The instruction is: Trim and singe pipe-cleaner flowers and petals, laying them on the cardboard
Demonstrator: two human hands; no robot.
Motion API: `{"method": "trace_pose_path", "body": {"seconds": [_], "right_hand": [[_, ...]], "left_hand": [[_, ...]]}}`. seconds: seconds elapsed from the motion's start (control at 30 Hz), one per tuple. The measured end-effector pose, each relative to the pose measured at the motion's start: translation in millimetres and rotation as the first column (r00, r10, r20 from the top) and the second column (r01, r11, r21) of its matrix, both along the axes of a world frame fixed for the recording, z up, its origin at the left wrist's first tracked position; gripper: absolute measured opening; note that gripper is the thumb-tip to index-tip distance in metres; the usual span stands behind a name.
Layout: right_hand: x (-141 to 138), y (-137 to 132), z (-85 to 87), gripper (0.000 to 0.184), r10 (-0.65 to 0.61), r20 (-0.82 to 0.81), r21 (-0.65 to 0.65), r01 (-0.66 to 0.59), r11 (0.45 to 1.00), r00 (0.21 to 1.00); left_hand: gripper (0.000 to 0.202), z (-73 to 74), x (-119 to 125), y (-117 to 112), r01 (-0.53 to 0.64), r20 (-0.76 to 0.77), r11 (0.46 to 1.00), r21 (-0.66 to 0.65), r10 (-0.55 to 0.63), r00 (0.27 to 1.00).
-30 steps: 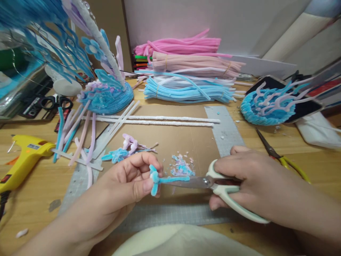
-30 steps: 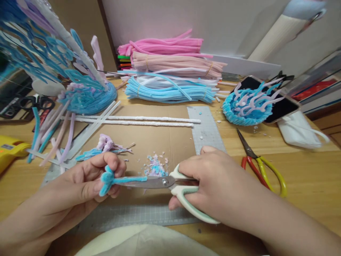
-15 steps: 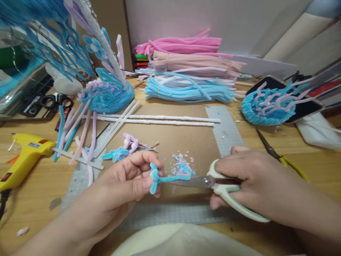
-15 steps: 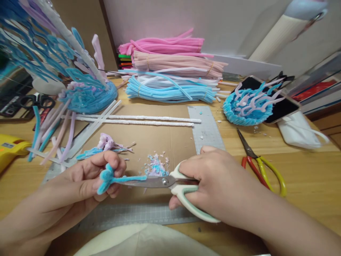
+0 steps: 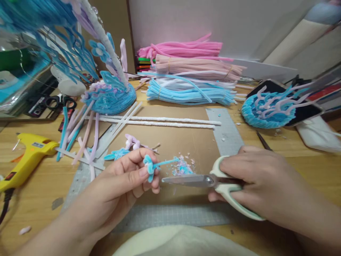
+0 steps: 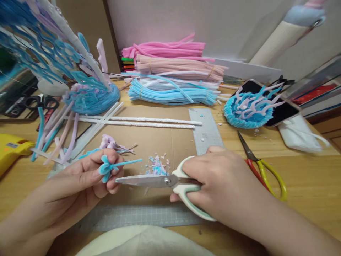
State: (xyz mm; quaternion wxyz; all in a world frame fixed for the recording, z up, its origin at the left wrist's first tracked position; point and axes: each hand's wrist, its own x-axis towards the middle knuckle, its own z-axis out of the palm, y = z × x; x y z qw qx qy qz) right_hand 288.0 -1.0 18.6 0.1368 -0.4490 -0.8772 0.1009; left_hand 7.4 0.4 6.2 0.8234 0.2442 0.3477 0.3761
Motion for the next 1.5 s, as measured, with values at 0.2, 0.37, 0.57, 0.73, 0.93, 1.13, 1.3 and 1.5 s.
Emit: {"method": "trace_pose_path", "body": {"seconds": [0.2, 0.37, 0.57, 0.73, 0.93, 1.13, 1.3, 1.5], "right_hand": [[7.3, 8.2, -0.6, 0.034, -0.004, 0.138, 0.034, -0.001, 0.999, 0.990], [9.6, 10.0, 0.7, 0.033, -0.034, 0.151, -0.019, 0.038, 0.999, 0.988], [10.8, 6.6, 5.6, 0.037, -0.049, 0.134, -0.045, 0.056, 0.997, 0.990], [11.3, 8.2, 6.1, 0.039, -0.072, 0.124, -0.080, 0.082, 0.993, 0.990], [7.2, 8.8, 3.7, 0.042, -0.098, 0.094, -0.191, 0.114, 0.975, 0.991], [0.5, 4.7, 4.2, 0.048, -0.059, 0.081, -0.309, 0.081, 0.947, 0.995], [-6.1, 3.4, 3.8, 0.048, -0.065, 0.057, -0.357, 0.081, 0.931, 0.996], [-8.5, 4.2, 3.1, 0.050, -0.052, 0.058, -0.356, 0.069, 0.932, 0.997]], "left_hand": [[0.014, 0.2, 1.8, 3.3, -0.034, 0.045, 0.998, -0.056, 0.036, 0.998], [0.010, 3.1, 2.1, 2.8, -0.051, 0.063, 0.992, -0.120, 0.059, 0.996], [0.016, 7.3, 2.4, 4.2, -0.078, 0.054, 0.975, -0.207, 0.091, 0.994], [0.009, 6.8, 2.2, 4.6, -0.097, 0.017, 0.986, -0.139, 0.100, 0.995], [0.015, 6.5, 1.4, -0.9, -0.028, -0.033, 0.999, -0.035, 0.027, 0.999], [0.022, 7.8, 2.8, -1.3, -0.016, -0.025, 1.000, -0.019, 0.015, 1.000], [0.025, 6.8, 3.3, -2.6, -0.008, -0.029, 1.000, 0.002, 0.008, 1.000], [0.023, 9.6, 1.7, -2.9, 0.000, -0.055, 1.000, 0.004, 0.000, 0.998]]}}
